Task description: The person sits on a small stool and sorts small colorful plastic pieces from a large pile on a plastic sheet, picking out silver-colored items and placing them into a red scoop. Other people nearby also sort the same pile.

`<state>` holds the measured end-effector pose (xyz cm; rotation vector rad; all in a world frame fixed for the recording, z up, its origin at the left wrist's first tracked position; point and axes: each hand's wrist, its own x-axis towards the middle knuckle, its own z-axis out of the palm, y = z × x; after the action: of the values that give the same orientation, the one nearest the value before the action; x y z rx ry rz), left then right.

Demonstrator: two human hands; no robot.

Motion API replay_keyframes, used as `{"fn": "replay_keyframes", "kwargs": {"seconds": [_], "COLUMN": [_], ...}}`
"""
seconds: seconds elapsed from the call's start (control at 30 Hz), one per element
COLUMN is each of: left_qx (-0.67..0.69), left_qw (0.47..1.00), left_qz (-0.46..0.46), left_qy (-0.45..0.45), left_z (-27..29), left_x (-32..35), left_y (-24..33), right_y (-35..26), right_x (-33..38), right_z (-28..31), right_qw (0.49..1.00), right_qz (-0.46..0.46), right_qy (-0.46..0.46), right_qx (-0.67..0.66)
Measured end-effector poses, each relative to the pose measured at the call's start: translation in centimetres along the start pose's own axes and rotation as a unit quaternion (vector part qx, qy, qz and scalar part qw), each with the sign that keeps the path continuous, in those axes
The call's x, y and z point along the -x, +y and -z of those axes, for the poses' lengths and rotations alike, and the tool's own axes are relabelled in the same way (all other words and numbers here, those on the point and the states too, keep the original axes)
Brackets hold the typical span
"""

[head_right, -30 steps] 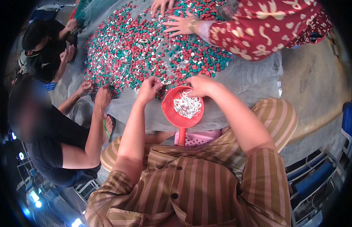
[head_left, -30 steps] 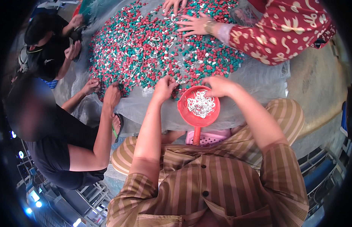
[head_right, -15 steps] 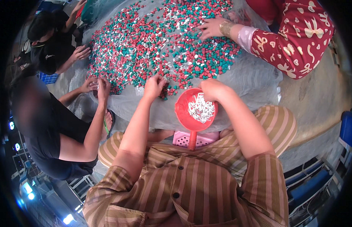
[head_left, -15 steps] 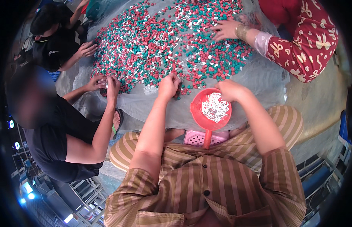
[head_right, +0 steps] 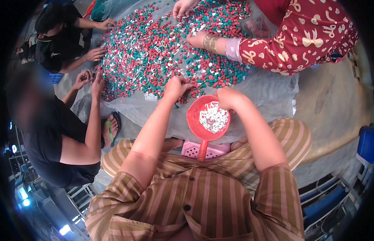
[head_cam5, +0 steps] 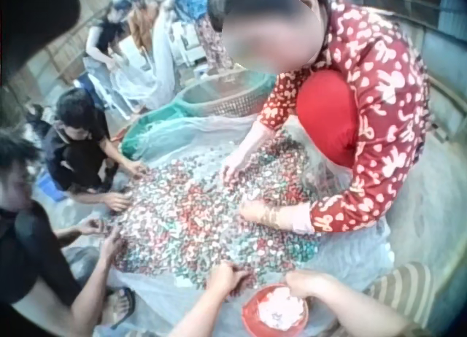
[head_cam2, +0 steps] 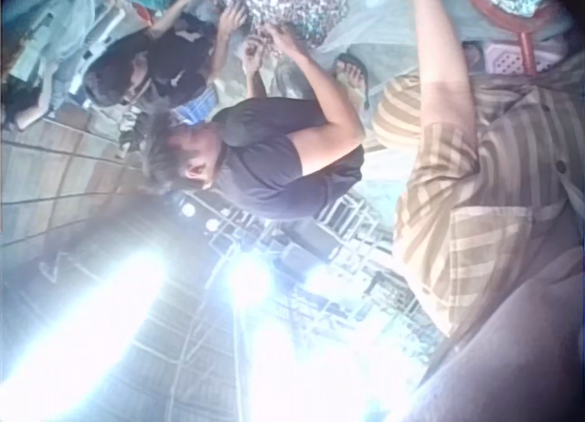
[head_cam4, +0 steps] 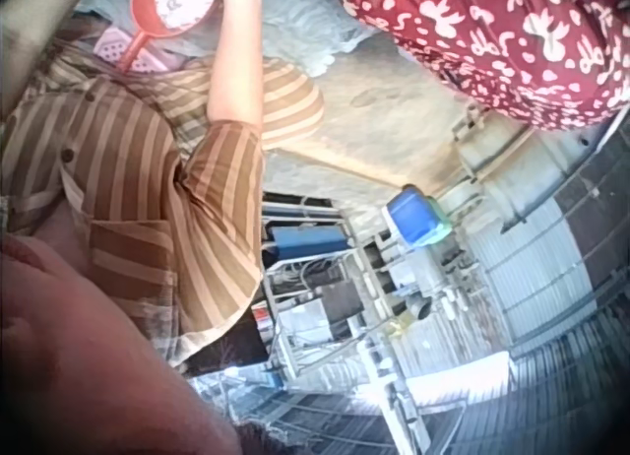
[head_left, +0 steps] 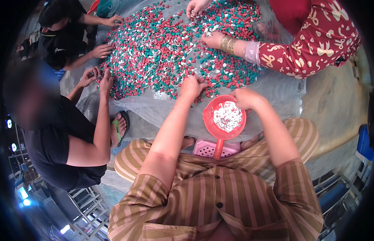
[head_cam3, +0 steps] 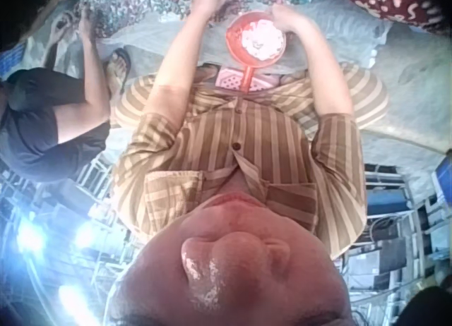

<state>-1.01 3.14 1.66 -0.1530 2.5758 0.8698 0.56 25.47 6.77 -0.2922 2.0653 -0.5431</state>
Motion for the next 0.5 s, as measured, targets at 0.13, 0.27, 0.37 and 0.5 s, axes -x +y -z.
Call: {"fn": "replay_keyframes", "kwargs": {"seconds": [0.13, 0.27, 0.37, 0.5], "left_qx": [-0.064, 0.120, 0.247, 0.316], "left_qw": [0.996, 0.991, 0.969, 0.928], "left_qz": [0.000, 0.030, 0.001, -0.027], "left_qy": [0.056, 0.049, 0.017, -0.193], "left_z": [-1.8, -0.8, 0.8, 3.7], "left_x": [-0.1, -0.4, 1.0, 3.6], "left_y": [-0.5, -3.3, -2.2, 0.1], "right_y": [-0.2, -1.1, -1.3, -1.5], "right_x": [0.3, 0.7, 0.8, 0.5], "right_z": [0.1, 0.1, 0.5, 0.4], "right_qw": [1.000, 1.000, 0.998, 0.997], "right_qz": [0.000, -0.004, -0.037, -0.045], "right_qy": [-0.006, 0.004, -0.029, -0.043], "right_qx": [-0.015, -0.016, -0.041, -0.034]}}
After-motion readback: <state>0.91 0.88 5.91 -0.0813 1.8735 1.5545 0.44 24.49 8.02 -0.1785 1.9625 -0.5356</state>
